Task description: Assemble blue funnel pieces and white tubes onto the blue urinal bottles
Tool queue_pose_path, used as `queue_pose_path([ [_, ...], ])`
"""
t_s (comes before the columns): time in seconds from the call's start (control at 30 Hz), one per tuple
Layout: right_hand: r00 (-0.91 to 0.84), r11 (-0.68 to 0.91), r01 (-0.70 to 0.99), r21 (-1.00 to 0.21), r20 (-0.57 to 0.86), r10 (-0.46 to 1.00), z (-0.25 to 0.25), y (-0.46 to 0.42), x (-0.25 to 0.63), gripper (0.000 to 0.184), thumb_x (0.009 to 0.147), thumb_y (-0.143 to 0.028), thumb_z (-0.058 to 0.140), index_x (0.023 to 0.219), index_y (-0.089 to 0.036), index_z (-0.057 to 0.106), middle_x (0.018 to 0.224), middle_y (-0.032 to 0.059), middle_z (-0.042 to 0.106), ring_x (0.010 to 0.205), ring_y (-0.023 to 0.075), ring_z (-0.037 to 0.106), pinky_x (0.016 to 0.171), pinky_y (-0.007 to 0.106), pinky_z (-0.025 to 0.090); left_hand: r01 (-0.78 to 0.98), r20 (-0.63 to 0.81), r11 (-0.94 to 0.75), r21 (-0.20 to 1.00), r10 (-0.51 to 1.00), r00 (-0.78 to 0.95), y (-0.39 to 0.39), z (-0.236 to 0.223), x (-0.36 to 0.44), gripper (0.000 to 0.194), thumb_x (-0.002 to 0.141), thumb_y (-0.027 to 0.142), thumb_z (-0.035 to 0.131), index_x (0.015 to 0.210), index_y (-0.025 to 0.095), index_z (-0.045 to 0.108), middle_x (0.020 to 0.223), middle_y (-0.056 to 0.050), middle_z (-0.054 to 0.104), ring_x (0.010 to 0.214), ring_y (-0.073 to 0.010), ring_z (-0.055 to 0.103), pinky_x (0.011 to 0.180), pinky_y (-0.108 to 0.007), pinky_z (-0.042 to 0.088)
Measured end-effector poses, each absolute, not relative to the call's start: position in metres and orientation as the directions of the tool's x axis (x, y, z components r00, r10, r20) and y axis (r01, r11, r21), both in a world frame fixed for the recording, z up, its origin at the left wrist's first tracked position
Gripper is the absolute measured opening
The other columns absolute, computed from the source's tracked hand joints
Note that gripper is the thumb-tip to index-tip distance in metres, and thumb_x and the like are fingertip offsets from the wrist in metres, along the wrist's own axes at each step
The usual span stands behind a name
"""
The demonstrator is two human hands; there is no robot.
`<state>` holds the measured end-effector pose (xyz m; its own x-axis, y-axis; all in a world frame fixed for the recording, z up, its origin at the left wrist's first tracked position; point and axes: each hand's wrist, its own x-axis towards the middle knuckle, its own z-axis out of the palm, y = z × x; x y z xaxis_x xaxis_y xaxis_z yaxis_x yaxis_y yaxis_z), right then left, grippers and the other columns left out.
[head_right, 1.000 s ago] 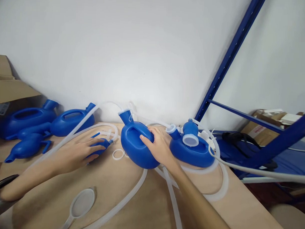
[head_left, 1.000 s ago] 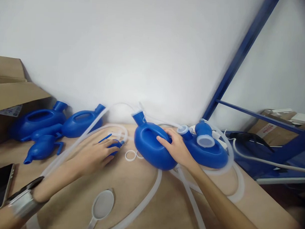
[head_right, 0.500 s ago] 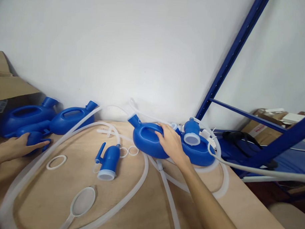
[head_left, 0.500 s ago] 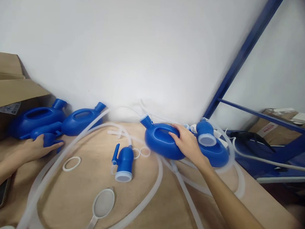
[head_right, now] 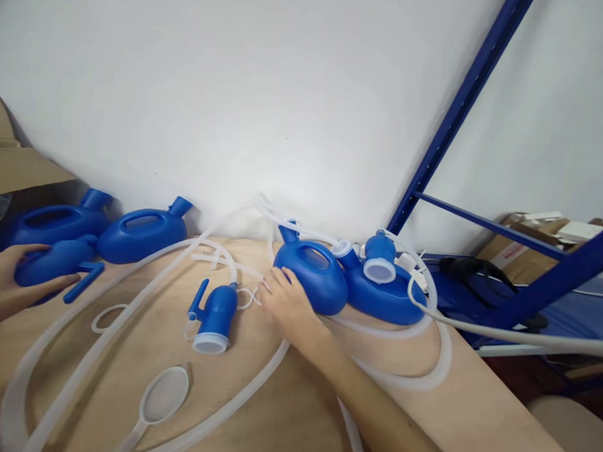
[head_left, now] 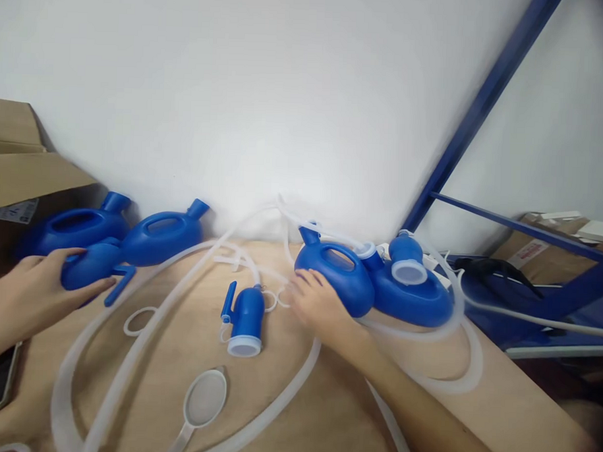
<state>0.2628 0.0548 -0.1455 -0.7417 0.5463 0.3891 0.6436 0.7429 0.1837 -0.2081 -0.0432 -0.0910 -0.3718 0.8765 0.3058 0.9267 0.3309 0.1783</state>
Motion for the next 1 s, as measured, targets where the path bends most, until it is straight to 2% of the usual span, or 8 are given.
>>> queue_pose_path([
  [0.2,-0.744,0.768,0.637,0.055,0.302,0.596,-0.179,0.062,0.255,0.020,0.096,-0.008,0.055,0.106,-0.014,0.072,0.122,0.0183,0.073,0.129,0.0328,0.060,0.120,0.054,0.039,0.910,0.378,-0.113,0.400,0.925,-0.052,-0.065,-0.089,-0.071,0.069,0.084,0.074,0.062,0.136,0.029,0.057,0.137,-0.006,0.069,0.122,-0.0362,0.066,0.101,-0.046,0.055],
  [0.33,-0.668,0.733,0.581,-0.352,0.308,0.677,-0.138,0.062,0.265,0.024,0.106,-0.026,0.042,0.097,-0.021,0.064,0.100,0.0077,0.074,0.100,0.0235,0.070,0.094,0.041,0.057,0.843,0.422,-0.358,0.401,0.889,0.177,-0.062,-0.097,-0.027,0.057,0.085,0.061,0.071,0.134,0.033,0.064,0.140,-0.005,0.069,0.124,-0.0333,0.068,0.103,-0.042,0.057],
  [0.4,-0.553,0.506,0.393,-0.768,0.243,0.797,-0.113,0.060,0.269,0.026,0.102,-0.033,0.042,0.086,-0.023,0.059,0.080,0.0012,0.070,0.077,0.0195,0.068,0.075,0.033,0.057,0.829,0.430,-0.409,0.381,0.872,0.232,-0.051,-0.091,-0.017,0.052,0.085,0.054,0.072,0.132,0.032,0.066,0.140,-0.005,0.069,0.127,-0.0332,0.066,0.107,-0.043,0.055],
  [0.47,-0.453,0.207,0.073,-0.976,0.153,0.878,-0.092,0.055,0.271,0.025,0.094,-0.033,0.043,0.072,-0.023,0.052,0.062,-0.0014,0.060,0.059,0.0167,0.060,0.059,0.027,0.051,0.804,0.457,-0.450,0.388,0.852,0.256,-0.038,-0.078,-0.012,0.055,0.083,0.054,0.074,0.132,0.029,0.066,0.141,-0.006,0.068,0.132,-0.0348,0.061,0.112,-0.046,0.052],
  [0.57,-0.386,-0.011,-0.188,-0.982,0.064,0.920,-0.072,0.044,0.272,0.021,0.083,-0.033,0.050,0.065,-0.024,0.047,0.048,-0.0066,0.042,0.040,0.0119,0.039,0.042,0.023,0.034,0.757,0.444,-0.462,0.462,0.859,0.254,-0.025,-0.057,-0.004,0.066,0.080,0.059,0.077,0.136,0.027,0.063,0.140,-0.008,0.068,0.125,-0.0342,0.065,0.104,-0.045,0.057],
  [0.67,-0.332,-0.003,-0.262,-0.965,0.088,0.939,-0.065,0.036,0.267,0.017,0.076,-0.033,0.055,0.065,-0.025,0.047,0.049,-0.0092,0.031,0.040,0.0099,0.022,0.039,0.023,0.021,0.730,0.430,-0.509,0.456,0.844,0.320,-0.022,-0.041,0.011,0.064,0.078,0.057,0.079,0.134,0.028,0.066,0.134,-0.006,0.071,0.116,-0.0312,0.069,0.098,-0.043,0.058],
  [0.87,-0.064,0.365,-0.076,-0.928,0.370,0.927,-0.066,0.035,0.245,0.022,0.088,-0.041,0.045,0.073,-0.026,0.043,0.067,-0.0030,0.042,0.061,0.0170,0.044,0.059,0.028,0.044,0.656,0.548,-0.643,0.396,0.739,0.393,-0.026,-0.025,0.046,0.057,0.080,0.043,0.080,0.133,0.027,0.069,0.133,-0.005,0.073,0.117,-0.0288,0.069,0.101,-0.041,0.056],
  [1.0,0.031,0.425,0.053,-0.904,0.427,0.904,-0.066,0.036,0.242,0.023,0.097,-0.044,0.040,0.087,-0.027,0.052,0.084,0.0000,0.055,0.080,0.0194,0.056,0.076,0.029,0.052,0.656,0.597,-0.648,0.387,0.718,0.357,-0.025,-0.024,0.047,0.057,0.080,0.041,0.079,0.134,0.025,0.068,0.130,-0.006,0.074,0.112,-0.0270,0.071,0.095,-0.037,0.058],
])
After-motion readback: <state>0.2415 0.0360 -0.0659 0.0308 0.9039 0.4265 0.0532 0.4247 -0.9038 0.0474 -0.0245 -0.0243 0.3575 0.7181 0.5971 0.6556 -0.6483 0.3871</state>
